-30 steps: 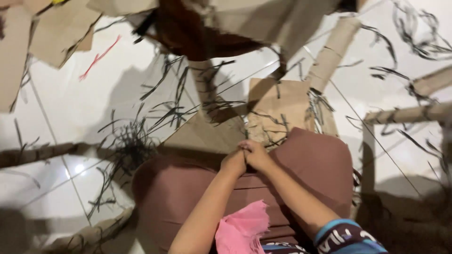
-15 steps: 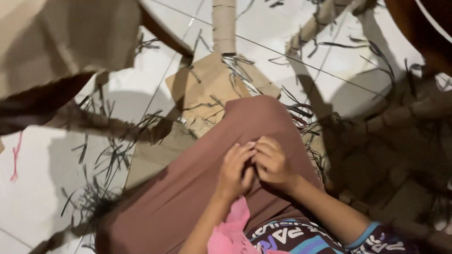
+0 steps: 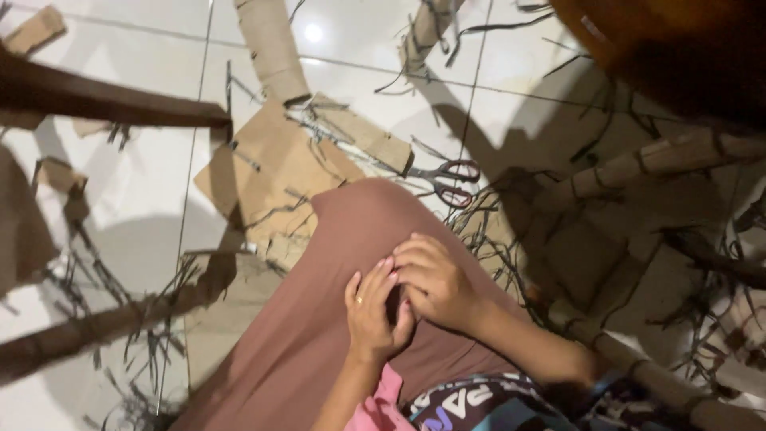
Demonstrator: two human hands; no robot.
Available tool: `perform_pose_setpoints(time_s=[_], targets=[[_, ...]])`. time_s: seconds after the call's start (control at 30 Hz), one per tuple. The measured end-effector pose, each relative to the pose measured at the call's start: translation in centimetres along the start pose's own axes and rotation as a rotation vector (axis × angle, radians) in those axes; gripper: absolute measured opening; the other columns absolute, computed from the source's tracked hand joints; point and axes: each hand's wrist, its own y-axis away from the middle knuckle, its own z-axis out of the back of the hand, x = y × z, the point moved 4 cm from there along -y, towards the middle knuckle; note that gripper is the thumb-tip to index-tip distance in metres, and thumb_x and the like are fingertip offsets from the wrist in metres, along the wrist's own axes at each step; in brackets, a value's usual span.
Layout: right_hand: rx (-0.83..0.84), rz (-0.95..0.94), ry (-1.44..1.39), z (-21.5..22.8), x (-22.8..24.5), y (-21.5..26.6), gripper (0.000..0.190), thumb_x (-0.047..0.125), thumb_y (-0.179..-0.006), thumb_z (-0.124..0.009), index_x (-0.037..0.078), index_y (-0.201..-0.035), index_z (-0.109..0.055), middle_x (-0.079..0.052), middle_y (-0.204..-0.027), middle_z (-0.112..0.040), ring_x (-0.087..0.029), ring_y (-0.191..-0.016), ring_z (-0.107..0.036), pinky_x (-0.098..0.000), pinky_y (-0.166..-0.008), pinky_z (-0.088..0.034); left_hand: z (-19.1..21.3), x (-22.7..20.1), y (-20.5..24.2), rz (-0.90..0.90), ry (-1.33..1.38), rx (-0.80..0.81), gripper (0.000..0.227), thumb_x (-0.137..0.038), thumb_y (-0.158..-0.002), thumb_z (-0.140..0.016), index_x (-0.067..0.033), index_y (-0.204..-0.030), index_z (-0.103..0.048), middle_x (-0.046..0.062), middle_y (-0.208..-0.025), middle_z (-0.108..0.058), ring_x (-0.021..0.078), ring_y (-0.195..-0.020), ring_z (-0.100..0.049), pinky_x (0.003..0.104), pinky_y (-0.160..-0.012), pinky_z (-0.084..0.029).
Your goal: The person is wrapping the legs of a wooden chair with protective paper and securing the wrapping with black plastic ties.
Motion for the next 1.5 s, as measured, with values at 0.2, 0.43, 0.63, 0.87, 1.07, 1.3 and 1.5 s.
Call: perform_pose_setpoints(time_s=[0.2, 0.43, 0.63, 0.87, 1.07, 1.3, 1.5], targets=[[0.003, -0.115, -0.146, 1.2, -2.0, 0.8, 0.018, -0.005, -0.094, -0.056, 0.001, -0.093, -0.073, -0.012, -0.103, -0.073, -0.032, -0.106, -0.067, -0.0543, -0.106, -0.049, 0.3, -0.6, -2.1, -0.039, -0.093, 0.010, 0.034, -0.030, -0.099, -0.047, -0.0099, -0.116, -0.068, 0.008, -0.131, -0.071, 0.0236, -0.123, -0.067, 0.039, -0.116, -0.027], [-0.189, -0.561, -0.004, 4.0, -9.7, 8.8, 0.029, -0.014, -0.080, -0.044, 0.004, -0.087, -0.065, -0.012, -0.096, -0.067, -0.027, -0.095, -0.066, -0.0352, -0.088, -0.052, -0.1, -0.2, -1.0, -0.070, -0.166, -0.028, 0.030, -0.030, -0.098, -0.045, -0.0232, -0.104, -0.075, 0.001, -0.127, -0.071, 0.0184, -0.121, -0.062, 0.037, -0.115, -0.025], [0.122, -0.786, 0.393, 3.1, -15.2, 15.0, 0.086, -0.004, -0.070, -0.073, 0.014, -0.149, -0.048, -0.017, -0.158, -0.042, -0.043, -0.139, -0.042, -0.0524, -0.116, -0.034, 0.6, 0.7, 1.7, -0.094, -0.155, -0.116, 0.031, -0.033, -0.101, -0.045, -0.0276, -0.099, -0.075, -0.006, -0.120, -0.072, 0.0135, -0.121, -0.055, 0.036, -0.121, -0.019], [0.511, -0.829, 0.402, 0.4, -17.3, 13.5, 0.099, -0.025, -0.069, -0.040, 0.033, -0.149, -0.046, -0.012, -0.165, -0.025, -0.051, -0.142, -0.027, -0.0616, -0.109, -0.029, 0.6, 1.5, 3.0, -0.075, -0.181, -0.148, 0.030, -0.036, -0.101, -0.043, -0.0298, -0.098, -0.072, -0.008, -0.120, -0.070, 0.0125, -0.126, -0.050, 0.037, -0.121, -0.018], [0.054, -0.500, 0.187, -0.3, -19.4, 15.4, 0.043, -0.017, -0.068, -0.042, 0.004, -0.099, -0.063, -0.013, -0.098, -0.064, -0.033, -0.093, -0.060, -0.0391, -0.086, -0.047, 1.0, 1.0, 2.8, -0.068, -0.163, -0.140, 0.030, -0.035, -0.101, -0.044, -0.0291, -0.098, -0.073, -0.008, -0.121, -0.071, 0.0133, -0.124, -0.053, 0.037, -0.120, -0.020], [-0.463, -1.294, -0.706, -3.5, -21.0, 18.3, 0.026, -0.011, -0.088, -0.052, 0.004, -0.108, -0.060, -0.006, -0.080, -0.062, -0.005, -0.054, -0.051, -0.0136, -0.044, -0.042, 1.4, 1.3, 3.4, -0.057, -0.019, -0.189, 0.029, -0.039, -0.101, -0.048, -0.0310, -0.103, -0.076, -0.006, -0.126, -0.072, 0.0162, -0.121, -0.057, 0.041, -0.119, -0.020], [-0.594, -1.215, -1.157, -0.4, -13.7, 8.9, 0.017, 0.005, -0.097, -0.045, 0.017, -0.084, -0.046, 0.007, -0.077, -0.045, -0.006, -0.066, -0.046, -0.0201, -0.059, -0.039, 2.2, 0.2, 4.2, -0.053, 0.050, -0.253, 0.028, -0.034, -0.101, -0.049, -0.0289, -0.103, -0.076, -0.006, -0.126, -0.072, 0.0160, -0.122, -0.057, 0.040, -0.119, -0.021]])
